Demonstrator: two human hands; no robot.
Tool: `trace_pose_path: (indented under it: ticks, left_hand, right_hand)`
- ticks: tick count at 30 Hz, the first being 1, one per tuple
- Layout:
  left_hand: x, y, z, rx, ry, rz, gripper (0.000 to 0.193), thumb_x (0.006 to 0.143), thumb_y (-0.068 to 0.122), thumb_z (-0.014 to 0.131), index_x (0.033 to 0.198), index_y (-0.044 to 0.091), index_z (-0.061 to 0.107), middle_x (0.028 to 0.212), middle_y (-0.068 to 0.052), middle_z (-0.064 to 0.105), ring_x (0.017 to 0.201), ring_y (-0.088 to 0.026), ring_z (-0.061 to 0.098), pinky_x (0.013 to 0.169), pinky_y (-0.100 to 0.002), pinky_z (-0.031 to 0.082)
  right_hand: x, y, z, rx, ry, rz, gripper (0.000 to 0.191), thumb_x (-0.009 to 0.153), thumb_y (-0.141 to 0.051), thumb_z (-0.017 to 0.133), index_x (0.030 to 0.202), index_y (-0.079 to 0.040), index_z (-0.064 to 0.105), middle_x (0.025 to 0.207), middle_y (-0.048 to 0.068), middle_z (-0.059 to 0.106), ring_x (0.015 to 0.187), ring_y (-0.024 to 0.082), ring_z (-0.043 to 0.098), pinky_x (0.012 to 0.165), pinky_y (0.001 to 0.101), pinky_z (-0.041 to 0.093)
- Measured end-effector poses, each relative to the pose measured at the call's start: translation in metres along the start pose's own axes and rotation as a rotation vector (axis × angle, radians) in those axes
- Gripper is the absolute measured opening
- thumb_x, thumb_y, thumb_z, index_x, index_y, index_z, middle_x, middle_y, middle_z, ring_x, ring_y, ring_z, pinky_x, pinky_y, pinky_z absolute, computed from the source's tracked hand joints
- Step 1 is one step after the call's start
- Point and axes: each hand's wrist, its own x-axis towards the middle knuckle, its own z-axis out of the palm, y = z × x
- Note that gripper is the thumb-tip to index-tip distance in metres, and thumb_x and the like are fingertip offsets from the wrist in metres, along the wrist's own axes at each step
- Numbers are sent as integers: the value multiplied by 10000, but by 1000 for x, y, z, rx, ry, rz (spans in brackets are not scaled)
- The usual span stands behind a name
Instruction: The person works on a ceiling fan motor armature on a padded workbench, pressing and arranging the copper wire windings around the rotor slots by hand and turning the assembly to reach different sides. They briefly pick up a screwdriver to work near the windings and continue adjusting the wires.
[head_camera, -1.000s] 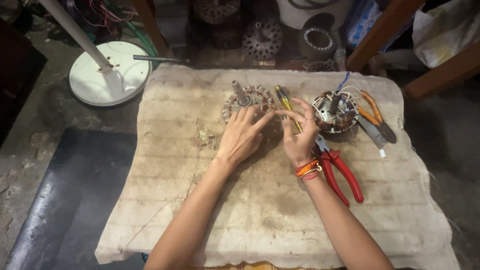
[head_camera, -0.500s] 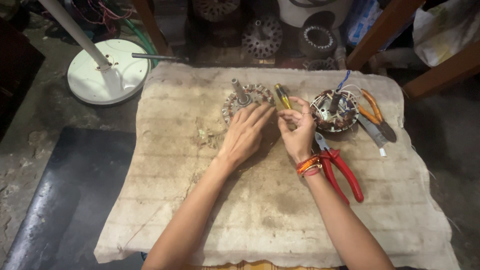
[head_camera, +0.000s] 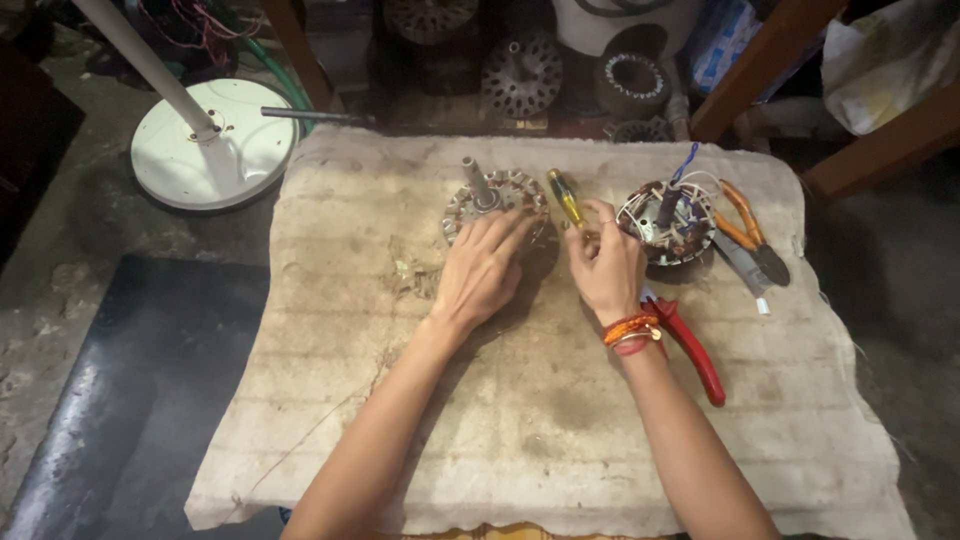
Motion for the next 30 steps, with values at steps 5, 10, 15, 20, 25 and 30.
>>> trace_pose_path:
  ticks: [5, 10, 15, 20, 25, 30]
  left_hand:
    - [-1, -3, 2, 1, 8, -11, 574, 795, 39, 678, 1361, 3, 593, 1401, -124, 594, 1286, -315, 553, 1053, -425, 459]
    - [-4, -3, 5, -25, 50, -21, 588, 766, 11, 686, 1349, 6, 610, 1377, -140, 604, 1283, -332, 559, 1060, -428, 467]
    - [-4, -3, 7, -83, 65, -77, 569, 784, -15, 703, 1348, 35, 638, 1372, -116, 628, 1261, -317, 586, 1078, -422, 479]
    - [-3, -3, 5, -143, 48, -104, 595, 751, 1, 740, 1335, 56, 646, 1358, -122, 632, 1255, -330, 587, 1055, -429, 490]
    - [-3, -2, 4, -179, 67, -128, 567, 783, 3, 754, 1336, 74, 650, 1351, -117, 646, 1258, -322, 598, 1068, -422, 492]
    - [1, -1, 4, -358, 106, -206, 615, 690, -16, 771, 1291, 62, 660, 1308, -127, 662, 1236, -333, 612, 1094, -426, 474]
  right_hand:
    - [-2, -6, -10, -192, -55, 20, 325, 1017, -252, 638, 1300, -94, 635, 773, 152, 747, 671, 369, 722, 624, 479, 555]
    - [-6, -7, -10, -267, -17, -25, 392, 913, -215, 654, 1279, -73, 645, 834, 144, 780, 707, 352, 725, 641, 459, 556]
    - [-4, -2, 4, 541, -76, 35, 317, 1061, -107, 486, 1339, -29, 616, 1013, 126, 772, 817, 160, 749, 645, 270, 606]
    - [-11, 5, 13, 962, -117, 83, 362, 1024, 14, 544, 1385, 21, 544, 1111, 115, 737, 887, 142, 727, 706, 249, 628]
    - [-12, 7, 20, 887, -23, 159, 292, 1006, 51, 608, 1292, 63, 664, 1038, 142, 764, 763, 125, 718, 643, 226, 602]
    - [-21, 0, 16, 590, -38, 142, 246, 983, 4, 658, 1202, -30, 764, 874, 97, 768, 663, 80, 678, 565, 201, 535]
